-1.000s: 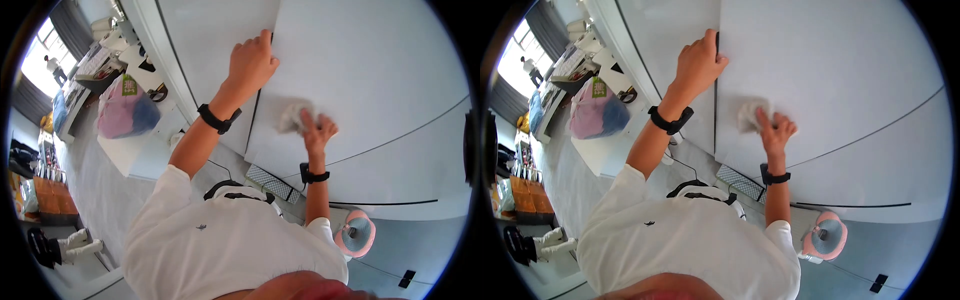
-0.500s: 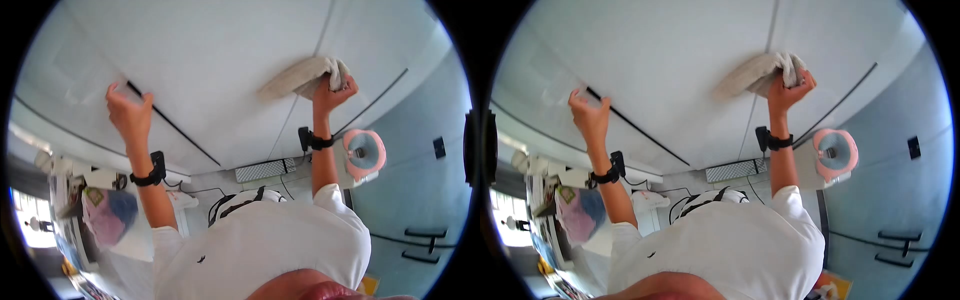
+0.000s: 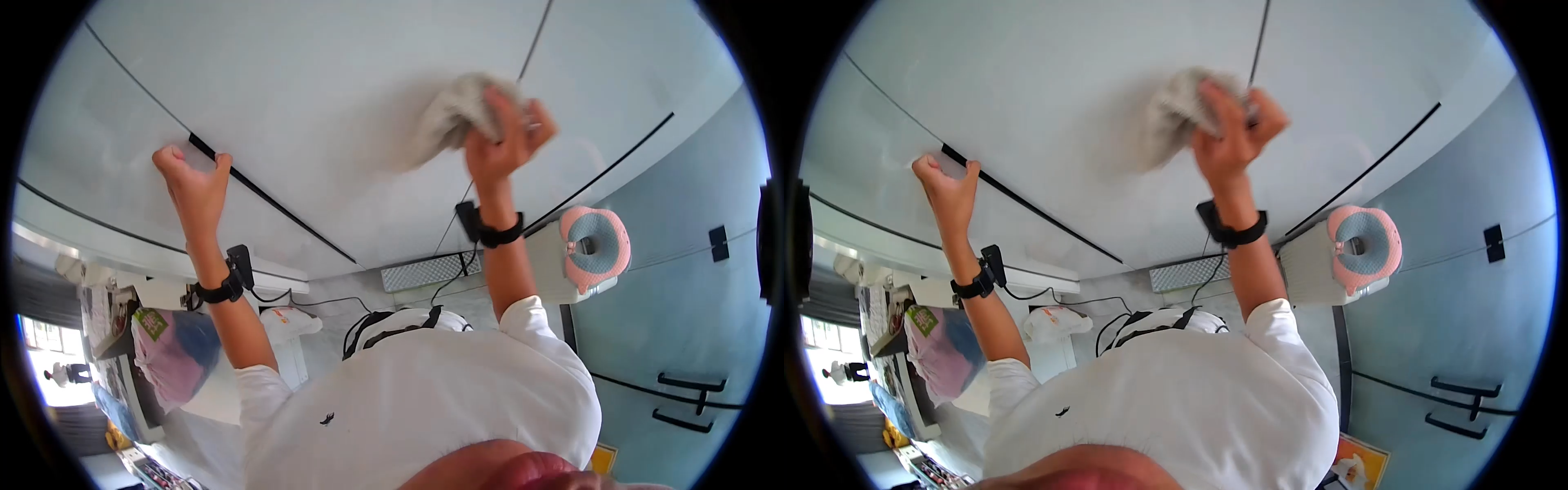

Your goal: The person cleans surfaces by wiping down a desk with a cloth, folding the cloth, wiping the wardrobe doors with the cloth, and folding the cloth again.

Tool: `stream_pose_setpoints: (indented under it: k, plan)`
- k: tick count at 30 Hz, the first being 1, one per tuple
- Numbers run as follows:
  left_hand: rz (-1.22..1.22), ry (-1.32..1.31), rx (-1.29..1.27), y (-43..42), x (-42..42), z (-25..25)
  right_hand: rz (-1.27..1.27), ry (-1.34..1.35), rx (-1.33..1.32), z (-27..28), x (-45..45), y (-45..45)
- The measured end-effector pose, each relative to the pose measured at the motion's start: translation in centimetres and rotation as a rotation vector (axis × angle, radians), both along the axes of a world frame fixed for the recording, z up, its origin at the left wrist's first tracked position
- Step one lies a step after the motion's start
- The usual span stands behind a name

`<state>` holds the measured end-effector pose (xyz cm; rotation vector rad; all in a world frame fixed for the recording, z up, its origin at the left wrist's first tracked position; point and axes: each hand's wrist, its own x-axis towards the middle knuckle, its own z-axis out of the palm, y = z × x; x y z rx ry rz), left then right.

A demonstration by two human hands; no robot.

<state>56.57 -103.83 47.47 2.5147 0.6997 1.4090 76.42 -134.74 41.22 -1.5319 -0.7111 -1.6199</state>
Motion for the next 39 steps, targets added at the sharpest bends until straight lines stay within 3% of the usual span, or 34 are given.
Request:
stream_pose_setpoints:
  k: [3, 6, 7, 12, 15, 21, 24, 26, 29, 31, 32, 34, 38, 39]
  plan:
    - [-0.051, 0.012, 0.007, 0.6, -0.4, 0.0, -0.098, -0.065, 0.048, 5.7, 0.5, -0.6]
    - [-0.057, -0.02, -0.039, 1.1, -0.6, -0.3, 0.004, 0.001, -0.056, 8.6, 0.1, 1.9]
    - [-0.107, -0.028, -0.082, 1.5, -0.7, -0.4, 0.023, 0.131, -0.084, 8.4, -0.6, 3.4]
    - [-0.256, -0.066, -0.08, 2.5, -1.0, -0.5, 0.081, 0.203, -0.178, 4.2, -4.5, 10.0]
    - [-0.256, -0.082, -0.051, 3.1, -0.9, -0.9, -0.068, -0.029, -0.182, 0.9, -4.1, 13.2]
    - [-0.338, -0.181, -0.022, 2.9, -0.7, -1.6, 0.126, 0.021, -0.485, -5.3, -7.4, 15.8]
    - [-0.289, -0.345, -0.179, 1.1, -0.8, -4.7, 0.287, 0.121, -0.607, -7.5, -9.5, 17.4]
    - [-0.137, -0.307, -0.066, -2.7, -1.5, -7.8, 0.369, 0.217, -0.606, -5.6, -10.0, 18.0]
    - [-0.258, -0.268, -0.186, -7.5, -2.4, -8.8, 0.476, 0.219, -0.403, 0.1, -9.7, 17.9]
    - [-0.367, -0.251, -0.648, -9.1, -2.4, -7.8, 0.55, 0.138, -0.306, 4.6, -9.4, 18.6]
    - [-0.338, -0.263, -0.664, -8.6, -2.3, -7.8, 0.597, 0.119, -0.269, 6.1, -9.5, 19.0]
    - [-0.654, -0.137, -1.027, -6.4, -2.1, -8.0, 0.57, 0.11, -0.314, 6.8, -9.8, 20.2]
    - [-0.675, -0.17, -1.227, -5.9, -2.2, -9.0, 0.495, 0.156, -0.501, 2.9, -11.2, 21.3]
    - [-0.66, -0.053, -1.378, -5.3, -2.2, -9.1, 0.521, 0.155, -0.519, 1.4, -11.6, 21.5]
